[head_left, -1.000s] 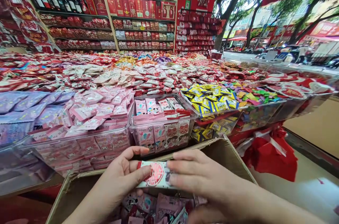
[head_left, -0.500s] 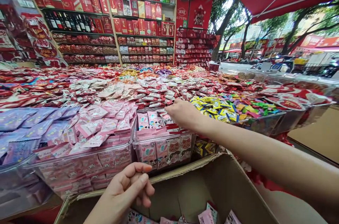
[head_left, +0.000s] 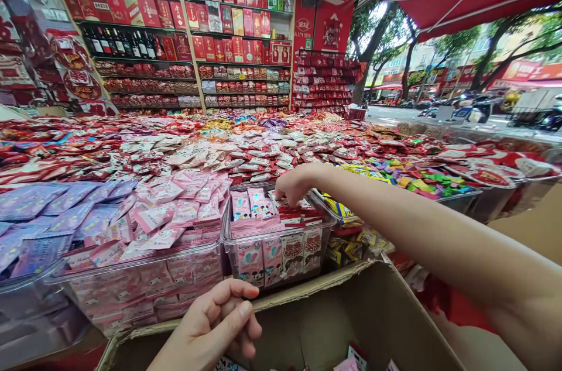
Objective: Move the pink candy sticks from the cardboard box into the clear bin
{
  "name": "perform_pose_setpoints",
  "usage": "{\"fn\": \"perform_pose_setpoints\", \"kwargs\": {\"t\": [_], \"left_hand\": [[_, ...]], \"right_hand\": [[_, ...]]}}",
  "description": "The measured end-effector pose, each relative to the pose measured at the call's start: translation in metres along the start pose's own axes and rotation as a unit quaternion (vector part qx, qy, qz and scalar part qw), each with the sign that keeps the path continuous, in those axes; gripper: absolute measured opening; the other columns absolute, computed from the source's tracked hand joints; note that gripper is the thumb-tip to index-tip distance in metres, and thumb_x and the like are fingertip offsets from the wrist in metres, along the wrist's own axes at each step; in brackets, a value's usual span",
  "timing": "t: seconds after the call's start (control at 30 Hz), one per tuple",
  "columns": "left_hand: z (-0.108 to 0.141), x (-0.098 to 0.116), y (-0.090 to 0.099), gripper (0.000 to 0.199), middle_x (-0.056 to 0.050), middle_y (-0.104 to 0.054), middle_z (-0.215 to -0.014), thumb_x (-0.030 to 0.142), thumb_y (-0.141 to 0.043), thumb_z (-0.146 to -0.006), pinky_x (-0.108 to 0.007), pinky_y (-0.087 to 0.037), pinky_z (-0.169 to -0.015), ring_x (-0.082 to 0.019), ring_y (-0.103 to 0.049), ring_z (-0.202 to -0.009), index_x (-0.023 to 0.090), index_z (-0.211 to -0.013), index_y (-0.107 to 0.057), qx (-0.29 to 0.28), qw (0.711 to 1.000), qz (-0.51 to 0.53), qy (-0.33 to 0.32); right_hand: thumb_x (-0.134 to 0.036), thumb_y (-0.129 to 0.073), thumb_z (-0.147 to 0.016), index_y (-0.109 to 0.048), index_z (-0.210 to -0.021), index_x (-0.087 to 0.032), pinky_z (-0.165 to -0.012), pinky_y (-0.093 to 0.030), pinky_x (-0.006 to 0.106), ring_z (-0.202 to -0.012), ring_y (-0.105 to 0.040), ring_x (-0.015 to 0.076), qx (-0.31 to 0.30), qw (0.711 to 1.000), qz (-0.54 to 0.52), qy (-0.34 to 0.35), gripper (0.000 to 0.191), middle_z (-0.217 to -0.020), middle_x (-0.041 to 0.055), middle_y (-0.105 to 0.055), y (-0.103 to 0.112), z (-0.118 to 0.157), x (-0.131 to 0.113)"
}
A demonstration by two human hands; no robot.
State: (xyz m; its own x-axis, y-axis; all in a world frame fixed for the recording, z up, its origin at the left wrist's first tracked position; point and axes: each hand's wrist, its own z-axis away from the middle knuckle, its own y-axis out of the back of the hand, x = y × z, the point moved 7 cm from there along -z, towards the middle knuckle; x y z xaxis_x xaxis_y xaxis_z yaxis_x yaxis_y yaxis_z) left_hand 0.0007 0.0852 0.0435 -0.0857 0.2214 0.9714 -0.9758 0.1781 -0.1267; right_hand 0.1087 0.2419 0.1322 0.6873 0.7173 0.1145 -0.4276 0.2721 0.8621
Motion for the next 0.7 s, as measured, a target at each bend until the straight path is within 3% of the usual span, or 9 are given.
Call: {"fn": "perform_pose_setpoints", "kwargs": {"t": [0.23,0.37,0.43,0.6,0.7], "left_hand": [[-0.001,-0.002,0.001,0.037,0.000,-0.064,-0.056,0.044,-0.069,-0.063,-0.019,-0.043,-0.047,-0.010,-0.057,-0.046,0.016,-0.083,-0.058,-0.001,1.000,0.004,-0.011],[-0.001,-0.003,0.002,0.034,0.000,-0.064,-0.056,0.043,-0.068,-0.065,-0.019,-0.042,-0.046,-0.010,-0.056,-0.046,0.016,-0.083,-0.058,-0.001,1.000,0.000,-0.006],[-0.001,-0.004,0.002,0.034,0.000,-0.064,-0.056,0.044,-0.067,-0.066,-0.020,-0.042,-0.046,-0.010,-0.056,-0.045,0.016,-0.083,-0.058,0.002,1.000,-0.004,-0.004],[-0.001,-0.005,0.003,0.034,0.000,-0.064,-0.057,0.043,-0.067,-0.066,-0.019,-0.042,-0.047,-0.010,-0.055,-0.046,0.016,-0.083,-0.058,0.006,1.000,-0.007,-0.006],[-0.001,-0.005,0.003,0.034,0.000,-0.064,-0.057,0.043,-0.068,-0.065,-0.019,-0.042,-0.047,-0.009,-0.055,-0.046,0.017,-0.083,-0.058,0.006,1.000,-0.004,-0.007]], "right_hand": [[-0.016,-0.050,-0.070,-0.063,-0.096,-0.007,-0.058,-0.043,0.025,-0.072,-0.059,0.0176,-0.022,0.999,-0.030,-0.020,0.030,-0.087,0.0081,-0.065,-0.002,-0.015,0.005],[-0.038,-0.050,-0.077,-0.056,-0.112,-0.006,-0.070,-0.043,0.030,-0.093,-0.056,0.0244,0.081,0.996,-0.001,-0.036,0.048,-0.107,0.0145,-0.059,0.012,-0.017,0.000],[-0.044,-0.050,-0.077,-0.055,-0.114,-0.008,-0.072,-0.043,0.030,-0.096,-0.055,0.0246,0.102,0.994,0.022,-0.036,0.052,-0.109,0.0151,-0.059,0.011,-0.019,-0.003],[-0.035,-0.056,-0.072,-0.061,-0.104,-0.006,-0.069,-0.044,0.029,-0.092,-0.058,0.0254,0.078,0.995,0.042,-0.052,0.043,-0.101,0.0166,-0.062,0.000,-0.023,0.001],[-0.039,-0.056,-0.072,-0.062,-0.103,-0.006,-0.068,-0.044,0.028,-0.091,-0.058,0.0252,0.087,0.994,0.034,-0.059,0.045,-0.101,0.0162,-0.062,0.001,-0.021,0.005]]}}
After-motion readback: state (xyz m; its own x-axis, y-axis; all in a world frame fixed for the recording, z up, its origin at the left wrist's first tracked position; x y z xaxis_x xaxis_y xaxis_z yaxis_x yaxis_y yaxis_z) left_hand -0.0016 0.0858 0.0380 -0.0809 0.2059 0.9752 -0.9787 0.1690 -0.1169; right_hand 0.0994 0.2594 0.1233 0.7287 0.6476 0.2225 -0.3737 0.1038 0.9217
